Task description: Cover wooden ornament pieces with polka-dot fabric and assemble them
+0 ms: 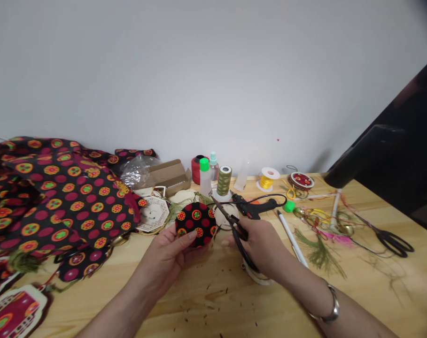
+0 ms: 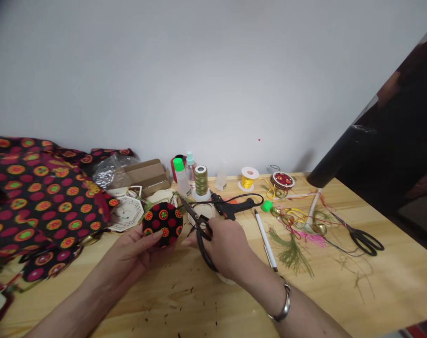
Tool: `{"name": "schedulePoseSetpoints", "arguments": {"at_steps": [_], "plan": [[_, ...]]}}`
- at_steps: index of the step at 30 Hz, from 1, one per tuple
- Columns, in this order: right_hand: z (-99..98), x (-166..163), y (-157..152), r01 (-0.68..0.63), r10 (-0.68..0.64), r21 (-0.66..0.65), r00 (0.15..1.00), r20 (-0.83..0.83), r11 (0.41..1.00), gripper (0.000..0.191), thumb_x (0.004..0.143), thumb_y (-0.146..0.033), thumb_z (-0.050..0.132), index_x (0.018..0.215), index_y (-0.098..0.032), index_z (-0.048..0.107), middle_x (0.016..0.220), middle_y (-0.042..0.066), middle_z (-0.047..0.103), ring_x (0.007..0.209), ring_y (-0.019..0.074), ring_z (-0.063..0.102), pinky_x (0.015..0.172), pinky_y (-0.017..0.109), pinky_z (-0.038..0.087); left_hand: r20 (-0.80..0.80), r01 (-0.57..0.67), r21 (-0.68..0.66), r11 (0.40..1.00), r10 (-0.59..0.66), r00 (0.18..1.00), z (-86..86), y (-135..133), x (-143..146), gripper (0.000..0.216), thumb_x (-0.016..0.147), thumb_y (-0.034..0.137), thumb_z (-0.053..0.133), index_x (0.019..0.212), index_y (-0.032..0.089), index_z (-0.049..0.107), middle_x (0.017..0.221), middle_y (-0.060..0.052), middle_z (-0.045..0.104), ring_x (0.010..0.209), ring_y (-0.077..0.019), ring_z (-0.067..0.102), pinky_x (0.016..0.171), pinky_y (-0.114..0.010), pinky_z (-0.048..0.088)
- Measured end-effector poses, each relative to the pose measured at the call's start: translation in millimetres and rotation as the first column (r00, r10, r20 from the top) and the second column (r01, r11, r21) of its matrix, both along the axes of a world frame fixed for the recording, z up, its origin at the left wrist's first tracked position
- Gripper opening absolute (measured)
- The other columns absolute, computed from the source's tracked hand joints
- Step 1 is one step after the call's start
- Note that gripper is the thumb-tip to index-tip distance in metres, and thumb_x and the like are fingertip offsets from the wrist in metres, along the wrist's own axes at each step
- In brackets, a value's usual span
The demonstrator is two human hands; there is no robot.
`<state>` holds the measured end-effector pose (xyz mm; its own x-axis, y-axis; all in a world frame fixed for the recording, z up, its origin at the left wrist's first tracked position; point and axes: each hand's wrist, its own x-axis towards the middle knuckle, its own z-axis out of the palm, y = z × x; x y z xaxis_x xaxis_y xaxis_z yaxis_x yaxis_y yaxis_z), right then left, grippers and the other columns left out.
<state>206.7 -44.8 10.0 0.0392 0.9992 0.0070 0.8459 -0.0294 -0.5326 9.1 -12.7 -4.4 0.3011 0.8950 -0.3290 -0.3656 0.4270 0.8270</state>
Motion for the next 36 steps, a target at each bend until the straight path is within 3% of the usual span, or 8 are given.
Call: {"name": "schedulePoseSetpoints", "arguments": {"at_steps": [10, 23, 36], "plan": [[6.8, 1.2, -1.1, -0.097, 0.098, -0.009, 0.993, 0.061, 0.995, 0.047, 0.071, -0.067, 0.052, 0.064, -0.021, 0.045, 0.057, -0.002, 0.052, 0.050, 0.0110, 0.035, 0.048, 0.022, 0.021, -0.038, 0.060, 0.025, 0.998, -0.059, 0.998, -5.1, 1.2, -1.8, 0.028, 0.070, 0.016, 0.071, 0.097, 0.012, 0.066, 0.092, -0.011, 0.073, 0.076, -0.0181, 0.067, 0.067, -0.026, 0.054], [6.1, -1.8, -3.1, -0.107, 0.103, 0.019, 0.986, 0.128, 0.994, 0.049, 0.071, -0.069, 0.050, 0.068, -0.020, 0.049, 0.060, 0.001, 0.056, 0.054, 0.0140, 0.045, 0.050, 0.024, 0.021, -0.015, 0.044, 0.042, 0.998, -0.044, 0.999, -9.7, 1.0, -1.6, 0.029, 0.073, 0.016, 0.069, 0.101, 0.012, 0.063, 0.097, -0.012, 0.072, 0.084, -0.0201, 0.067, 0.075, -0.030, 0.053], [5.4, -2.5, -4.5, -0.082, 0.078, 0.063, 0.995, 0.066, 0.995, 0.041, 0.072, -0.055, 0.059, 0.059, -0.020, 0.042, 0.052, -0.004, 0.045, 0.049, 0.0098, 0.030, 0.049, 0.023, 0.017, 0.005, 0.044, 0.020, 0.999, -0.044, 0.999, -5.7, 0.1, 1.2, 0.030, 0.071, 0.015, 0.070, 0.101, 0.012, 0.064, 0.097, -0.012, 0.072, 0.084, -0.0202, 0.067, 0.075, -0.030, 0.054]]}}
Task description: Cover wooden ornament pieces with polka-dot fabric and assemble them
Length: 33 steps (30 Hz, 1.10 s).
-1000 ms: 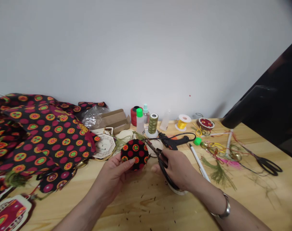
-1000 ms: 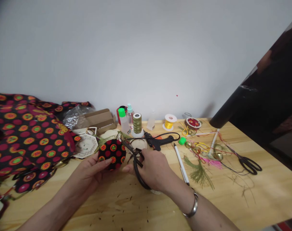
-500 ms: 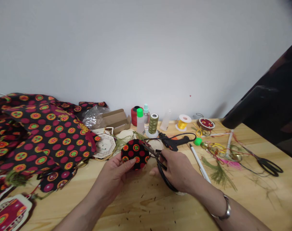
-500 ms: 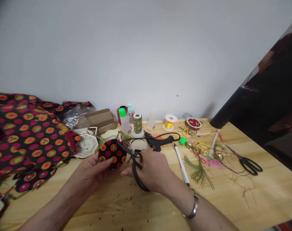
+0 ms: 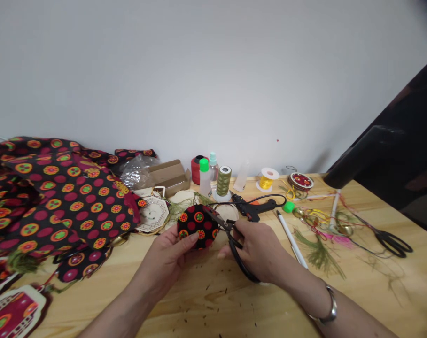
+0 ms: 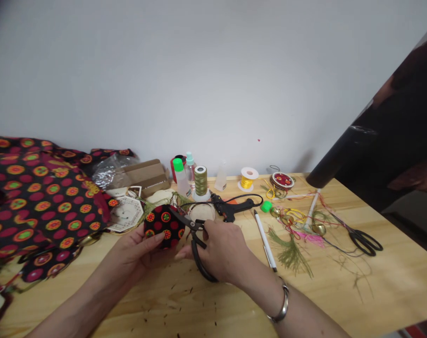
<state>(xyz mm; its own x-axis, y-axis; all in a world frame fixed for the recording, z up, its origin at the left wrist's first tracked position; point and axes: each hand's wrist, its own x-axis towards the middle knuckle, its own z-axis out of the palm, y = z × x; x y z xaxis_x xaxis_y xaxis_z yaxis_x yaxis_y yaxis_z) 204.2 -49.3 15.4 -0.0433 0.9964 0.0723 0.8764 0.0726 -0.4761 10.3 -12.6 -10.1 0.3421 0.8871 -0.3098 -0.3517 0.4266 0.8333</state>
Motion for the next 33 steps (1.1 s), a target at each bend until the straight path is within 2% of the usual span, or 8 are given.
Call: {"name": "schedulePoseSetpoints", "arguments": {"at_steps": [7, 15, 19, 26, 30, 33], "plan": [[-0.6, -0.3, 0.4, 0.010, -0.011, -0.011, 1.000, -0.019, 1.000, 0.037, 0.073, -0.046, 0.060, 0.056, -0.019, 0.042, 0.051, -0.004, 0.047, 0.048, 0.0092, 0.031, 0.048, 0.022, 0.018, 0.020, 0.013, -0.004, 1.000, -0.013, 1.000, -1.3, 0.0, -0.8, 0.029, 0.072, 0.015, 0.069, 0.101, 0.013, 0.064, 0.099, -0.011, 0.072, 0.086, -0.0202, 0.067, 0.076, -0.031, 0.053], [0.8, 0.1, 1.6, 0.014, -0.014, -0.010, 1.000, 0.001, 1.000, 0.042, 0.073, -0.053, 0.058, 0.053, -0.019, 0.045, 0.050, -0.001, 0.051, 0.047, 0.0098, 0.036, 0.046, 0.023, 0.020, -0.003, -0.012, -0.012, 1.000, 0.012, 1.000, 2.8, 0.1, 0.5, 0.030, 0.067, 0.017, 0.074, 0.096, 0.013, 0.068, 0.097, -0.012, 0.073, 0.084, -0.0211, 0.067, 0.074, -0.029, 0.053], [0.4, 1.7, 1.5, 0.009, -0.009, 0.001, 1.000, 0.001, 1.000, 0.044, 0.073, -0.057, 0.057, 0.053, -0.019, 0.046, 0.050, -0.001, 0.053, 0.047, 0.0102, 0.038, 0.047, 0.022, 0.021, 0.002, -0.007, 0.012, 1.000, 0.007, 1.000, 2.6, -0.1, 0.3, 0.028, 0.069, 0.018, 0.072, 0.096, 0.013, 0.068, 0.096, -0.011, 0.073, 0.083, -0.0195, 0.067, 0.074, -0.027, 0.053], [-5.2, 3.1, 4.3, 0.055, -0.057, -0.024, 0.995, -0.081, 0.998, 0.040, 0.072, -0.053, 0.060, 0.055, -0.019, 0.049, 0.051, 0.000, 0.054, 0.050, 0.0114, 0.041, 0.048, 0.022, 0.025, 0.000, 0.017, 0.015, 1.000, -0.017, 1.000, -3.4, 0.7, -2.7, 0.029, 0.071, 0.018, 0.071, 0.099, 0.014, 0.067, 0.096, -0.011, 0.073, 0.080, -0.0195, 0.067, 0.072, -0.029, 0.053], [-8.2, 5.4, 9.0, 0.095, -0.088, 0.019, 0.966, -0.243, 0.995, 0.039, 0.071, -0.053, 0.062, 0.058, -0.018, 0.050, 0.053, -0.002, 0.049, 0.052, 0.0109, 0.039, 0.049, 0.022, 0.028, -0.030, 0.087, 0.002, 0.996, -0.087, 0.996, -2.4, 0.1, -3.3, 0.034, 0.068, 0.018, 0.073, 0.102, 0.015, 0.067, 0.099, -0.011, 0.072, 0.082, -0.0203, 0.067, 0.074, -0.029, 0.052], [-6.5, 4.1, 9.9, 0.037, -0.047, -0.031, 0.869, -0.493, 0.999, 0.040, 0.066, -0.053, 0.067, 0.064, -0.017, 0.052, 0.057, -0.003, 0.050, 0.055, 0.0108, 0.042, 0.050, 0.021, 0.032, -0.069, 0.202, 0.011, 0.979, -0.201, 0.977, 0.7, -1.7, -2.5, 0.041, 0.066, 0.019, 0.074, 0.106, 0.017, 0.067, 0.099, -0.011, 0.072, 0.083, -0.0213, 0.067, 0.074, -0.029, 0.051]]}}
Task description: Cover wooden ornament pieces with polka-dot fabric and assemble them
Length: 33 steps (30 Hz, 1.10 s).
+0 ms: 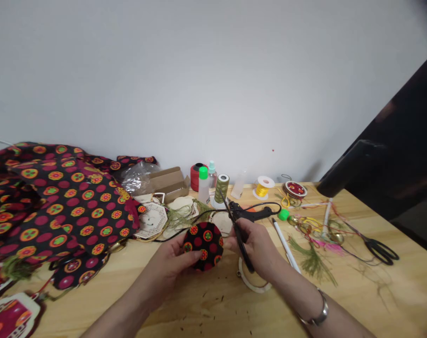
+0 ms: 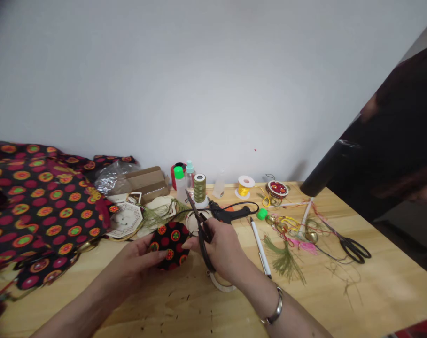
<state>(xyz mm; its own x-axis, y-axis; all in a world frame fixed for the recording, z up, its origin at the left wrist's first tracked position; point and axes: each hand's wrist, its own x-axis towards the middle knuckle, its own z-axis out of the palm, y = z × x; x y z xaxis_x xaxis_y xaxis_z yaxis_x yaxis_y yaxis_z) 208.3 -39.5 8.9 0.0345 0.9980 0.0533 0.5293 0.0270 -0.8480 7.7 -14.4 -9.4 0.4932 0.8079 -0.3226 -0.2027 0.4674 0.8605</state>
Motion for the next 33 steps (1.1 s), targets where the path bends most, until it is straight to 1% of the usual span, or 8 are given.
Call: {"name": "schedulePoseSetpoints", "arguments": {"at_steps": [3, 6, 15, 22, 24, 27, 30, 33], "plan": [[1.9, -4, 0, -0.062, 0.051, -0.048, 0.975, -0.216, 0.997, 0.039, 0.062, -0.049, 0.073, 0.070, -0.016, 0.054, 0.062, -0.003, 0.054, 0.057, 0.0104, 0.044, 0.051, 0.021, 0.036, 0.021, 0.094, 0.039, 0.995, -0.094, 0.995, 2.0, -2, 0, 0.042, 0.066, 0.020, 0.073, 0.107, 0.017, 0.067, 0.096, -0.011, 0.073, 0.081, -0.0212, 0.067, 0.073, -0.029, 0.051], [3.4, -8, 2, -0.112, 0.092, -0.050, 0.948, -0.305, 0.992, 0.038, 0.061, -0.047, 0.075, 0.069, -0.016, 0.053, 0.061, -0.004, 0.051, 0.055, 0.0090, 0.042, 0.050, 0.020, 0.034, 0.056, 0.143, 0.071, 0.987, -0.147, 0.988, 2.9, -4, -1, 0.042, 0.065, 0.021, 0.074, 0.106, 0.017, 0.067, 0.097, -0.012, 0.072, 0.083, -0.0237, 0.067, 0.075, -0.033, 0.050], [27.0, -13, -6, -0.155, 0.126, -0.078, 0.950, -0.286, 0.985, 0.044, 0.055, -0.048, 0.077, 0.069, -0.017, 0.049, 0.056, -0.008, 0.043, 0.050, 0.0060, 0.034, 0.044, 0.018, 0.027, 0.025, 0.178, 0.149, 0.973, -0.183, 0.983, 6.4, -7, -3, 0.042, 0.063, 0.023, 0.074, 0.104, 0.015, 0.068, 0.094, -0.013, 0.073, 0.083, -0.0263, 0.067, 0.073, -0.034, 0.050], [40.1, -18, -17, -0.171, 0.159, -0.004, 0.925, -0.345, 0.985, 0.038, 0.058, -0.042, 0.075, 0.065, -0.016, 0.048, 0.057, -0.007, 0.045, 0.052, 0.0061, 0.036, 0.046, 0.017, 0.029, -0.047, 0.240, 0.214, 0.947, -0.236, 0.971, 29.8, -21, 0, 0.034, 0.067, 0.016, 0.069, 0.101, 0.014, 0.069, 0.093, -0.012, 0.073, 0.079, -0.0229, 0.067, 0.066, -0.028, 0.050], [41.0, -18, -19, -0.142, 0.138, 0.016, 0.919, -0.369, 0.990, 0.035, 0.058, -0.040, 0.075, 0.065, -0.017, 0.048, 0.058, -0.007, 0.045, 0.052, 0.0064, 0.037, 0.048, 0.018, 0.031, -0.039, 0.223, 0.188, 0.956, -0.220, 0.975, 37.1, -26, 1, 0.036, 0.067, 0.016, 0.069, 0.103, 0.015, 0.068, 0.094, -0.012, 0.073, 0.081, -0.0225, 0.067, 0.068, -0.029, 0.050], [43.4, -18, -22, -0.071, 0.083, 0.045, 0.906, -0.414, 0.996, 0.033, 0.057, -0.038, 0.073, 0.067, -0.018, 0.049, 0.057, -0.006, 0.047, 0.052, 0.0073, 0.040, 0.049, 0.019, 0.034, 0.018, 0.129, 0.097, 0.987, -0.132, 0.991, 42.0, -37, 1, 0.036, 0.072, 0.021, 0.068, 0.107, 0.016, 0.066, 0.101, -0.012, 0.071, 0.086, -0.0226, 0.066, 0.075, -0.033, 0.051], [47.6, -21, -27, -0.016, 0.039, 0.058, 0.908, -0.418, 0.998, 0.033, 0.056, -0.039, 0.073, 0.067, -0.018, 0.049, 0.057, -0.006, 0.048, 0.053, 0.0084, 0.043, 0.050, 0.021, 0.036, 0.071, 0.013, -0.007, 1.000, -0.012, 0.997, 39.9, -50, 1, 0.027, 0.074, 0.025, 0.068, 0.098, 0.014, 0.069, 0.098, -0.013, 0.072, 0.082, -0.0201, 0.067, 0.075, -0.033, 0.051], [50.1, -27, -33, 0.006, 0.020, 0.060, 0.906, -0.424, 0.998, 0.035, 0.055, -0.040, 0.073, 0.065, -0.018, 0.048, 0.057, -0.006, 0.047, 0.053, 0.0085, 0.042, 0.051, 0.021, 0.035, 0.095, -0.075, -0.040, 0.996, 0.078, 0.992, 36.0, -62, 3, 0.024, 0.070, 0.023, 0.072, 0.092, 0.014, 0.070, 0.092, -0.011, 0.073, 0.076, -0.0183, 0.067, 0.073, -0.032, 0.052]]}}
